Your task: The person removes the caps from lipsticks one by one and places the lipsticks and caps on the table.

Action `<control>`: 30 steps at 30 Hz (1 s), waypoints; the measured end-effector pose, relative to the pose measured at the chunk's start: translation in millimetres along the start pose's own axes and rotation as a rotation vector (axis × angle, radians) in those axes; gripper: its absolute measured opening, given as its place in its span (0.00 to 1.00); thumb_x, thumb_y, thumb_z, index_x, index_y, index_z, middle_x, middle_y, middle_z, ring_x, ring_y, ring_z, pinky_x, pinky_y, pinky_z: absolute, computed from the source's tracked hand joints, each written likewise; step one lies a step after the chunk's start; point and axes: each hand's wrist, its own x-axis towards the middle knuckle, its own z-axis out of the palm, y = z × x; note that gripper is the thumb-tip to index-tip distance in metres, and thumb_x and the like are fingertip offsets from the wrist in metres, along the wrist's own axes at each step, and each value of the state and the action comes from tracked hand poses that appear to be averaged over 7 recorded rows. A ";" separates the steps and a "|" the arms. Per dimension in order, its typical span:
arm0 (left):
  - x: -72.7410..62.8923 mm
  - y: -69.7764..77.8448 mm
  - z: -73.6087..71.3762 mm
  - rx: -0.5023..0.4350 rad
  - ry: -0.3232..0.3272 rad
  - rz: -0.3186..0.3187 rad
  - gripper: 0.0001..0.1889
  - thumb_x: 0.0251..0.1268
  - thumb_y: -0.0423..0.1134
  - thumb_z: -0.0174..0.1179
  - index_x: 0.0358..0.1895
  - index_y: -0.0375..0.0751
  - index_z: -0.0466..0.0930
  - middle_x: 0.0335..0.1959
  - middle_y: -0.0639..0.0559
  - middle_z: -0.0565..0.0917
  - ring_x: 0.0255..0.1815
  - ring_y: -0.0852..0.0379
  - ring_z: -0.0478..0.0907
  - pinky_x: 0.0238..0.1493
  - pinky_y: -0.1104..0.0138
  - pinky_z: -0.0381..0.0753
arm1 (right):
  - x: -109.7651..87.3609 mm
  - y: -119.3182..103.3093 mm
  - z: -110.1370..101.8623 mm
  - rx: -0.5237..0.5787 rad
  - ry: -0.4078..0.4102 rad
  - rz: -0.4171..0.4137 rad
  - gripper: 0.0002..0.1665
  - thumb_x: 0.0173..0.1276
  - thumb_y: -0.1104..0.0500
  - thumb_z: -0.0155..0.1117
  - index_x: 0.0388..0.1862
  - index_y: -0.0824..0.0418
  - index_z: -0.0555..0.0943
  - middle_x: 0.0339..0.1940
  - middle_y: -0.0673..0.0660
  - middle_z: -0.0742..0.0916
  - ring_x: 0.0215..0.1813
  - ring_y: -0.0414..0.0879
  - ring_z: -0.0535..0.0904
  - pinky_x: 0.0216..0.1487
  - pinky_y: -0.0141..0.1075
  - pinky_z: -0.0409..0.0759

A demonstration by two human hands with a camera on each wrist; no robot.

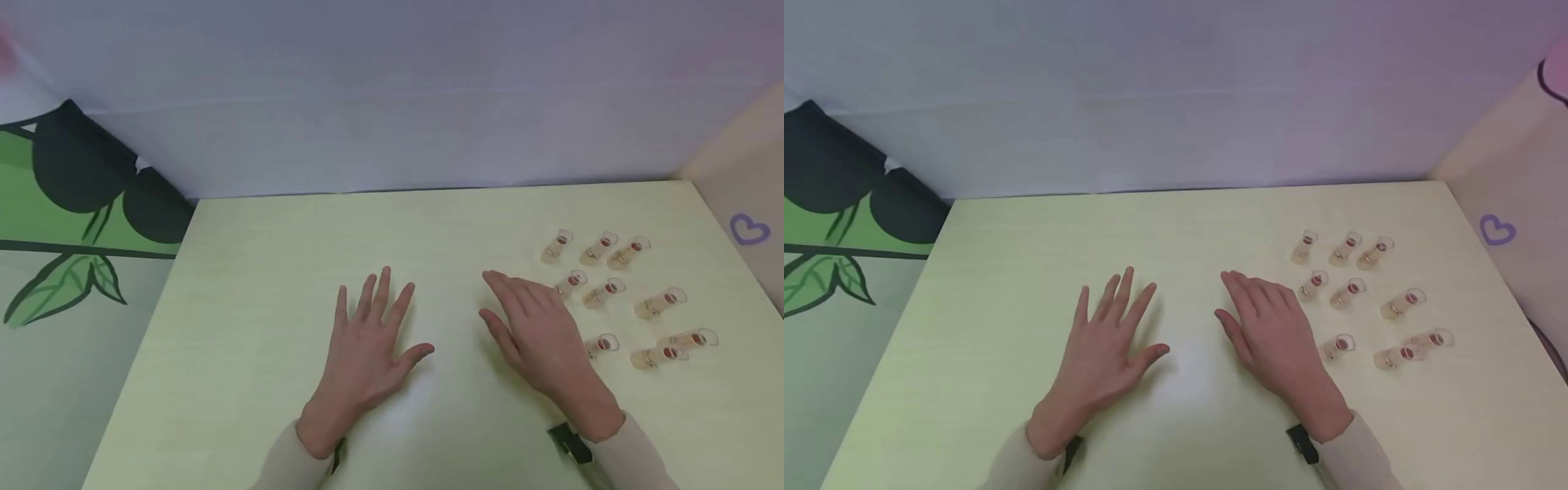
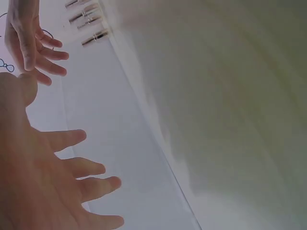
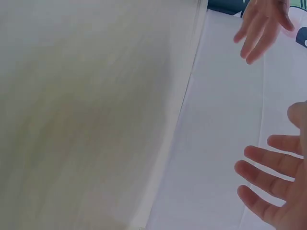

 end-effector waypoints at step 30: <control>15.1 56.6 8.8 -0.291 0.099 0.066 0.32 0.71 0.63 0.61 0.71 0.52 0.74 0.66 0.55 0.82 0.63 0.53 0.81 0.69 0.54 0.75 | -27.1 3.5 -26.9 0.049 0.292 0.205 0.16 0.72 0.61 0.58 0.50 0.70 0.84 0.45 0.67 0.89 0.47 0.66 0.83 0.46 0.55 0.77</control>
